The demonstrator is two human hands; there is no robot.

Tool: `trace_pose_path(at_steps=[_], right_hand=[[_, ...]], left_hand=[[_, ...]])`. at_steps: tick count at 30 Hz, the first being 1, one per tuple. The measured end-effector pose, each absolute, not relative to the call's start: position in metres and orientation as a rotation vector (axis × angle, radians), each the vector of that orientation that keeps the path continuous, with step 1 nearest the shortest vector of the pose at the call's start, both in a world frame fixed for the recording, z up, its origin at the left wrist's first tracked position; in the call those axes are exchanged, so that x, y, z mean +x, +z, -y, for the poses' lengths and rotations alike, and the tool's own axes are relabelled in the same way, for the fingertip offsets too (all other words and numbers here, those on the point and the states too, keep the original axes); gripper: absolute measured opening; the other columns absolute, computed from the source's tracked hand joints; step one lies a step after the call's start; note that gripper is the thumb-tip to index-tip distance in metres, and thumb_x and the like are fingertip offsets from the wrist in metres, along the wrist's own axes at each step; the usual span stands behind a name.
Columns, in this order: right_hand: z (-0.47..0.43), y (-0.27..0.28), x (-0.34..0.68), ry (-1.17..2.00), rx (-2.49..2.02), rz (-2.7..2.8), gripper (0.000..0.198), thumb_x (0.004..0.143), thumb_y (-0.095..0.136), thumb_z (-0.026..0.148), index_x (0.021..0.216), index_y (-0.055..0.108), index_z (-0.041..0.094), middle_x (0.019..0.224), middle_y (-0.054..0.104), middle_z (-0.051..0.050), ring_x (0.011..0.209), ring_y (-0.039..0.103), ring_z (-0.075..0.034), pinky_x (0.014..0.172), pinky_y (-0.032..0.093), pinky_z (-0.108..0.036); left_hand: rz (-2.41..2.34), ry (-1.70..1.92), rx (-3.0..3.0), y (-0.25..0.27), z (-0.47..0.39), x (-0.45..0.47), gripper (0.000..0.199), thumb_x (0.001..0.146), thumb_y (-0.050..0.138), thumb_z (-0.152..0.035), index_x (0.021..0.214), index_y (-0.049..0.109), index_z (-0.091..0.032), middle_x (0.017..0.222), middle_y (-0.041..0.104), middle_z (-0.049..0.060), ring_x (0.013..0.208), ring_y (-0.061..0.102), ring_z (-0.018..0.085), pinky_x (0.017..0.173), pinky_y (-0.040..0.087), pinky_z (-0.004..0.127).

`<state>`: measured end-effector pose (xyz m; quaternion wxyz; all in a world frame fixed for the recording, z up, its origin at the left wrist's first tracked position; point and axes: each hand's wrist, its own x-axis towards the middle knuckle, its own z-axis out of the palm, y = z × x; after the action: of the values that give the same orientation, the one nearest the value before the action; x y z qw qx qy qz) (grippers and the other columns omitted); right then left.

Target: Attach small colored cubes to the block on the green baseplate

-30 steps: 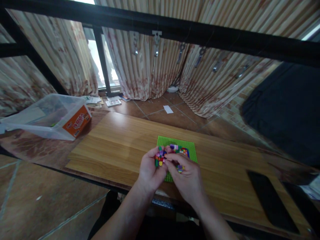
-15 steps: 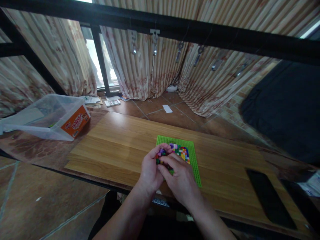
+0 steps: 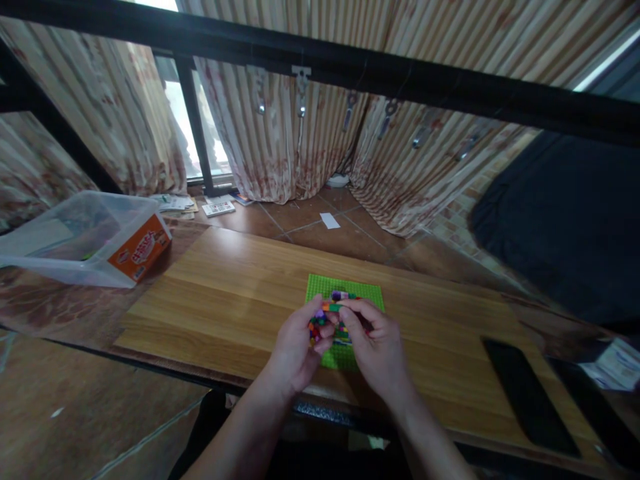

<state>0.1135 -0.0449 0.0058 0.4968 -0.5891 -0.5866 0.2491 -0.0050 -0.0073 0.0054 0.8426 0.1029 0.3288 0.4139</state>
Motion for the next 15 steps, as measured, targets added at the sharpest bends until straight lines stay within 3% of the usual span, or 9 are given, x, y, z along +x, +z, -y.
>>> trace_pose_path(at_steps=[4, 10, 15], right_hand=[[0.0444, 0.0041, 0.117, 0.562, -1.462, 1.461, 0.018, 0.091, 0.05, 0.03, 0.089, 0.066, 0.021, 0.084, 0.065, -0.003, 0.079, 0.061, -0.016, 0.071, 0.046, -0.029], [0.0429, 0.004, 0.1205, 0.607, -1.494, 1.488, 0.017, 0.088, 0.056, 0.034, 0.094, 0.066, 0.021, 0.084, 0.065, -0.002, 0.076, 0.06, -0.016, 0.07, 0.046, -0.029], [0.0427, 0.0076, 0.1204, 0.688, -1.448, 1.506, 0.013, 0.088, 0.056, 0.031, 0.085, 0.065, 0.021, 0.074, 0.063, 0.001, 0.071, 0.06, -0.014, 0.069, 0.045, -0.028]], left_hand=[[-0.702, 0.845, 0.45, 0.0043, 0.0102, -0.0058, 0.025, 0.076, 0.068, -0.034, 0.071, 0.057, -0.012, 0.063, 0.054, -0.002, 0.04, 0.031, -0.001, 0.034, 0.014, 0.012], [-0.762, 0.868, 0.614, -0.0009, 0.0118, -0.0031, 0.024, 0.075, 0.067, -0.033, 0.07, 0.053, -0.015, 0.059, 0.05, -0.005, 0.038, 0.029, 0.0, 0.035, 0.015, 0.014], [-0.76, 0.84, 0.601, 0.0008, 0.0106, -0.0045, 0.022, 0.073, 0.066, -0.031, 0.068, 0.052, -0.016, 0.054, 0.048, -0.005, 0.036, 0.027, 0.0, 0.035, 0.012, 0.015]])
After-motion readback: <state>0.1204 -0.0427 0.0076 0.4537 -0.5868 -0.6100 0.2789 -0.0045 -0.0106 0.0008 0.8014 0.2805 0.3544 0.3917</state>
